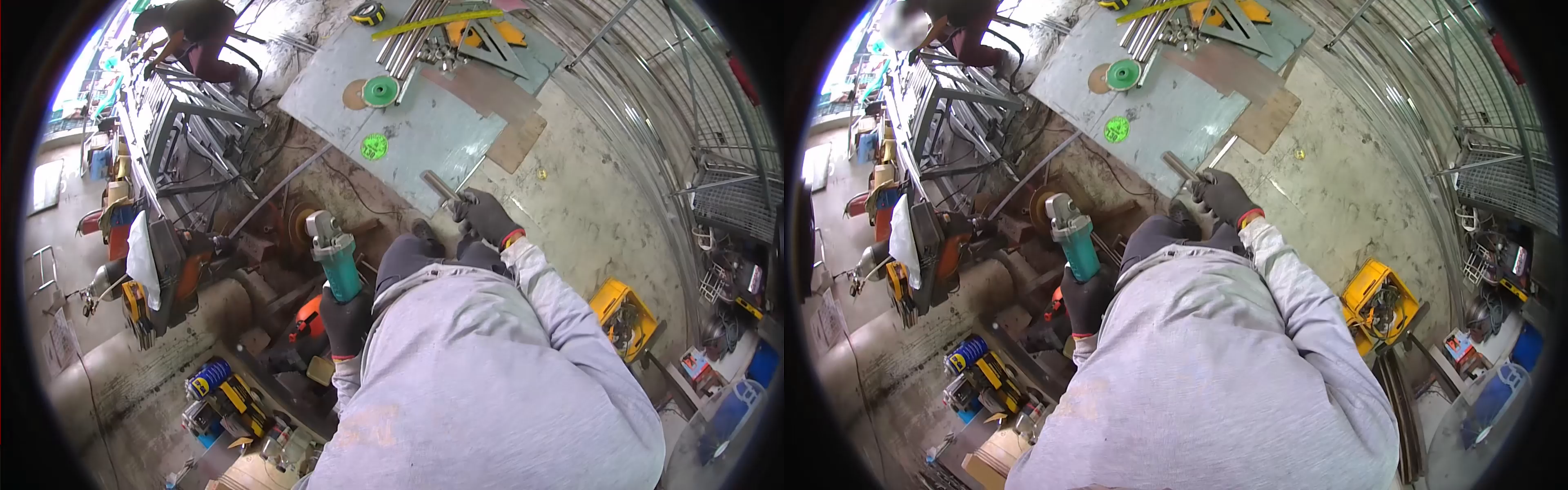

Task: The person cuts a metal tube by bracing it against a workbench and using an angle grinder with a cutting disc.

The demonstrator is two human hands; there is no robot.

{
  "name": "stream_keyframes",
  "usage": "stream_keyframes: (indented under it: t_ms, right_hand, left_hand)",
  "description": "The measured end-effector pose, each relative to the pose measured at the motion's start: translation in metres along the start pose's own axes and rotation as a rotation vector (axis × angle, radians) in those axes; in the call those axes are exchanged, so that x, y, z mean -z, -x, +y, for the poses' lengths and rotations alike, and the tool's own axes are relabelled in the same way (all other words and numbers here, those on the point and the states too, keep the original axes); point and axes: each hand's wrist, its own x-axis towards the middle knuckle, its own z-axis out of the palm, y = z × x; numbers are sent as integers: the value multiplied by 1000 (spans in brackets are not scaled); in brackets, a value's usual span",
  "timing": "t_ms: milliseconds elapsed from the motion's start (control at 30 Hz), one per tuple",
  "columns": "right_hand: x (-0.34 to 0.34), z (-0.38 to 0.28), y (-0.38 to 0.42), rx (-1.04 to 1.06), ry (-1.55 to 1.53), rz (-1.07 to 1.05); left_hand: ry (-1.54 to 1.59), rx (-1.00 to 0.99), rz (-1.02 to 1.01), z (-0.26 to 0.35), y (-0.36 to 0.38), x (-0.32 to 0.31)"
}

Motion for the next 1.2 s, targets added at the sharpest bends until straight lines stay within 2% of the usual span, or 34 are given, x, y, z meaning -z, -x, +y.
stream_keyframes:
  t_ms: [100,167,233,267,400,567,700,767,900,967,1033,1100,1133,1200]
  right_hand:
    - [-5,0,-2,-112,-59,-36]
    - [-9,2,0,-101,-57,-33]
    - [-16,-10,7,-75,19,31]
    - [-17,-4,5,4,26,20]
    - [-18,9,3,81,214,218]
    - [-17,14,12,-10,-7,100]
    - [-32,10,12,15,-19,178]
    - [-33,5,14,5,150,184]
    - [-36,1,8,-1,83,179]
    - [-39,17,4,42,308,163]
    - [-42,21,3,-11,285,150]
    - [-45,31,-2,112,335,195]
    - [-45,35,-4,99,324,189]
    - [-43,37,-6,271,415,158]
  left_hand:
    - [-24,27,-42,-15,-8,6]
    - [-18,1,-80,-22,-16,11]
    - [-91,-114,-113,-28,-25,18]
    - [-165,-137,-154,-27,-30,21]
    - [-212,-100,-216,-29,-40,26]
    - [-280,-171,-295,-51,-64,27]
    - [-347,-247,-329,-42,-74,38]
    - [-366,-298,-333,-38,-79,37]
    - [-378,-332,-345,-27,-82,32]
    - [-386,-320,-390,-27,-84,30]
    - [-434,-325,-438,-18,-84,25]
    - [-485,-325,-440,-17,-81,20]
    - [-460,-323,-441,-15,-79,17]
    - [-447,-313,-450,-15,-78,16]
